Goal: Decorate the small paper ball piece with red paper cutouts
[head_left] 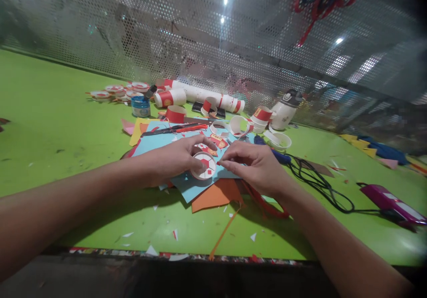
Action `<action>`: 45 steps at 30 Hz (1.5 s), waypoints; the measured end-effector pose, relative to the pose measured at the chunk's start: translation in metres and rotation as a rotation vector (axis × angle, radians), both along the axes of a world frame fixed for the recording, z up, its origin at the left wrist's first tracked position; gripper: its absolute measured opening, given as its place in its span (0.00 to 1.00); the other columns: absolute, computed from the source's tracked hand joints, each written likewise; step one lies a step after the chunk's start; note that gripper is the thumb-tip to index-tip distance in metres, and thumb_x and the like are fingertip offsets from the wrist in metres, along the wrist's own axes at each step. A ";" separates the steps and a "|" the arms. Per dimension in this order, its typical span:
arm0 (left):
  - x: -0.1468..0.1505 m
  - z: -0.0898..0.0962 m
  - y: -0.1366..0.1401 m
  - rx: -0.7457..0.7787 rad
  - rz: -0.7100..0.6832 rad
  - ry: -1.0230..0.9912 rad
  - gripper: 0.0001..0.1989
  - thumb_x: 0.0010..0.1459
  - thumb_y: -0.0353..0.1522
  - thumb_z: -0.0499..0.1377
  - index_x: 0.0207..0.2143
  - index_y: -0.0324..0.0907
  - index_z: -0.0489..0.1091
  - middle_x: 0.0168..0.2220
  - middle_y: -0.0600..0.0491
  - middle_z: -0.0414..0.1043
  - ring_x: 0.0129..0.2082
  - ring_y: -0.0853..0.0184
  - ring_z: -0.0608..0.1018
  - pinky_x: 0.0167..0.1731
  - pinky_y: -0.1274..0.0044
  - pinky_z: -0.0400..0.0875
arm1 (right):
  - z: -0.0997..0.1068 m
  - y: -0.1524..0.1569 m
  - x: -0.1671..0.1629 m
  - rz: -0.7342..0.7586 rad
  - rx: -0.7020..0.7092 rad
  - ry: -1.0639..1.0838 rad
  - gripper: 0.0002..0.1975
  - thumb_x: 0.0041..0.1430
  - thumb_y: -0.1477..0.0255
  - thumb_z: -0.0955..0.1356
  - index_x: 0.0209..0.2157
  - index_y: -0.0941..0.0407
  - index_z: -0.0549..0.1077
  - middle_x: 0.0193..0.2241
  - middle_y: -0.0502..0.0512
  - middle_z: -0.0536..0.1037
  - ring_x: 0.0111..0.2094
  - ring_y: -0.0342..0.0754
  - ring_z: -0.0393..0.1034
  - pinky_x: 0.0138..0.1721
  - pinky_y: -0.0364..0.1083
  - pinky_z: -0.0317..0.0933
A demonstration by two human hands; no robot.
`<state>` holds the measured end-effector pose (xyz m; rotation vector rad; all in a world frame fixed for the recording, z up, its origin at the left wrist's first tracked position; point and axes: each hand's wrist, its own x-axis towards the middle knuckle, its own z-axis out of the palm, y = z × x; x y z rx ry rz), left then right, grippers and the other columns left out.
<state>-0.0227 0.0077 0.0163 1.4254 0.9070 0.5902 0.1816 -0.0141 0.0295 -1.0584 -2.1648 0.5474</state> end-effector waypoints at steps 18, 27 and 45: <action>0.008 -0.001 -0.004 0.012 0.095 -0.046 0.29 0.40 0.22 0.60 0.49 0.45 0.69 0.26 0.59 0.70 0.25 0.70 0.71 0.26 0.79 0.62 | -0.008 -0.002 -0.013 -0.046 0.026 -0.027 0.06 0.54 0.81 0.69 0.25 0.60 0.76 0.25 0.53 0.72 0.27 0.43 0.64 0.30 0.45 0.58; 0.013 0.000 -0.009 -0.004 0.162 -0.026 0.21 0.40 0.25 0.62 0.42 0.40 0.71 0.34 0.51 0.76 0.30 0.66 0.75 0.31 0.76 0.67 | -0.011 -0.003 -0.016 -0.093 0.057 -0.037 0.05 0.55 0.80 0.69 0.26 0.59 0.76 0.25 0.52 0.72 0.27 0.43 0.63 0.28 0.45 0.57; 0.013 -0.002 -0.008 -0.069 0.230 -0.096 0.12 0.42 0.28 0.66 0.32 0.36 0.72 0.24 0.54 0.72 0.22 0.72 0.69 0.25 0.79 0.60 | -0.015 -0.004 -0.019 -0.111 0.053 0.054 0.05 0.55 0.78 0.68 0.27 0.57 0.73 0.29 0.53 0.71 0.31 0.44 0.66 0.29 0.44 0.59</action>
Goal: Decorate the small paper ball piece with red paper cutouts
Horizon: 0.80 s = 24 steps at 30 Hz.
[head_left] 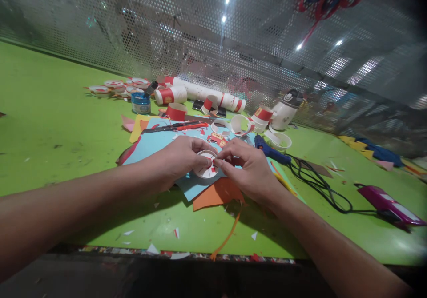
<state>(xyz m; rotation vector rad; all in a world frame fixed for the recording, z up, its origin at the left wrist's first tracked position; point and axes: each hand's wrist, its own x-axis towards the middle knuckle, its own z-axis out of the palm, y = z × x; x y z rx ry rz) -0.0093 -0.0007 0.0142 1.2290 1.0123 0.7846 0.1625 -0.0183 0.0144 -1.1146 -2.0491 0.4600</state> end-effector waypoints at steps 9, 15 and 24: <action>0.000 -0.001 0.002 -0.010 0.007 -0.012 0.13 0.42 0.28 0.67 0.34 0.35 0.74 0.27 0.51 0.74 0.25 0.70 0.72 0.27 0.78 0.63 | -0.003 0.002 0.001 -0.001 0.021 0.005 0.03 0.55 0.77 0.69 0.28 0.57 0.74 0.30 0.53 0.71 0.31 0.44 0.66 0.29 0.44 0.60; -0.001 0.002 0.000 -0.025 0.006 -0.038 0.09 0.43 0.27 0.66 0.31 0.36 0.73 0.25 0.53 0.72 0.25 0.70 0.72 0.26 0.78 0.64 | -0.002 0.001 0.000 0.001 0.020 0.023 0.04 0.54 0.78 0.70 0.27 0.57 0.74 0.28 0.53 0.71 0.30 0.44 0.65 0.27 0.43 0.59; -0.001 0.000 0.001 -0.007 0.010 -0.037 0.10 0.43 0.27 0.65 0.32 0.37 0.74 0.27 0.51 0.74 0.25 0.69 0.73 0.27 0.78 0.64 | 0.001 0.001 0.001 0.000 0.028 -0.017 0.05 0.55 0.78 0.69 0.27 0.57 0.75 0.28 0.52 0.72 0.29 0.44 0.65 0.29 0.44 0.59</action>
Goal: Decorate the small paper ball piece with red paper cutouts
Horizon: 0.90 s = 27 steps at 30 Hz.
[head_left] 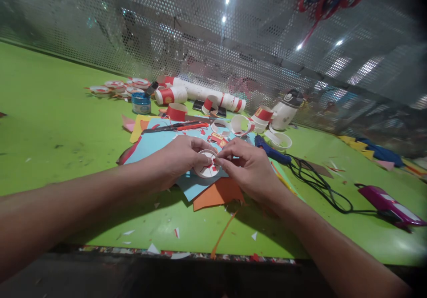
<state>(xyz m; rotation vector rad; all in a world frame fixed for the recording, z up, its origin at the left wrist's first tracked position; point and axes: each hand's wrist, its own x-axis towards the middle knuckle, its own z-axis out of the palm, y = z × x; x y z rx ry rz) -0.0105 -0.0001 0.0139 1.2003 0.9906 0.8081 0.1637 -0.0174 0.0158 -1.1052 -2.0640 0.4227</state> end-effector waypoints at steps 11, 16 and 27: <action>0.001 0.000 0.000 0.008 0.000 0.024 0.09 0.42 0.28 0.66 0.30 0.36 0.73 0.24 0.52 0.73 0.22 0.71 0.70 0.24 0.78 0.62 | -0.002 0.000 -0.001 -0.020 -0.001 -0.041 0.05 0.56 0.78 0.68 0.27 0.57 0.73 0.28 0.52 0.71 0.29 0.43 0.64 0.29 0.44 0.57; 0.001 0.001 0.000 0.017 0.016 0.033 0.08 0.43 0.28 0.65 0.30 0.36 0.73 0.25 0.52 0.74 0.23 0.70 0.71 0.25 0.78 0.62 | -0.002 0.000 0.000 -0.012 0.022 -0.067 0.05 0.56 0.78 0.68 0.27 0.56 0.73 0.28 0.52 0.70 0.30 0.44 0.64 0.29 0.44 0.58; 0.001 0.003 0.001 -0.107 0.021 -0.028 0.07 0.44 0.21 0.62 0.28 0.36 0.73 0.23 0.51 0.74 0.21 0.70 0.73 0.25 0.78 0.64 | -0.004 0.001 0.005 0.081 0.208 -0.175 0.07 0.55 0.81 0.67 0.31 0.56 0.75 0.31 0.53 0.67 0.32 0.44 0.63 0.30 0.44 0.60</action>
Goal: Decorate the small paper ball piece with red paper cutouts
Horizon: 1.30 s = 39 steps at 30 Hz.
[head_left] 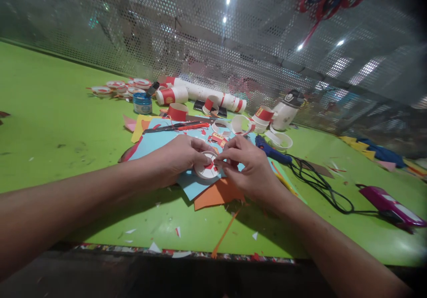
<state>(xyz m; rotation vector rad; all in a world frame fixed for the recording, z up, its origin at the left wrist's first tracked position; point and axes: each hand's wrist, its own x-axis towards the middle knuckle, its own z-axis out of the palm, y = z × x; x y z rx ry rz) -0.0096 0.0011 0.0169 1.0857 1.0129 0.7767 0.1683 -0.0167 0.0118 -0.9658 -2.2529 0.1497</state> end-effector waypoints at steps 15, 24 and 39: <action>-0.001 -0.005 0.004 0.022 -0.022 -0.028 0.10 0.40 0.21 0.61 0.29 0.35 0.73 0.24 0.49 0.75 0.23 0.68 0.75 0.25 0.77 0.67 | 0.002 -0.006 -0.002 -0.025 0.175 -0.163 0.11 0.61 0.79 0.64 0.30 0.63 0.78 0.32 0.60 0.72 0.30 0.46 0.65 0.29 0.45 0.59; -0.001 -0.002 0.002 -0.007 -0.029 -0.028 0.06 0.42 0.22 0.62 0.26 0.37 0.71 0.22 0.51 0.74 0.21 0.70 0.73 0.23 0.79 0.66 | 0.003 -0.007 -0.002 -0.019 0.188 -0.144 0.10 0.60 0.80 0.65 0.29 0.63 0.77 0.30 0.58 0.72 0.28 0.44 0.64 0.28 0.43 0.58; 0.000 -0.001 0.002 0.005 -0.007 0.026 0.07 0.44 0.20 0.61 0.28 0.35 0.73 0.21 0.52 0.73 0.20 0.71 0.73 0.23 0.80 0.65 | 0.005 -0.005 -0.002 -0.012 0.133 -0.178 0.09 0.59 0.82 0.64 0.29 0.64 0.76 0.30 0.59 0.72 0.30 0.47 0.66 0.30 0.45 0.59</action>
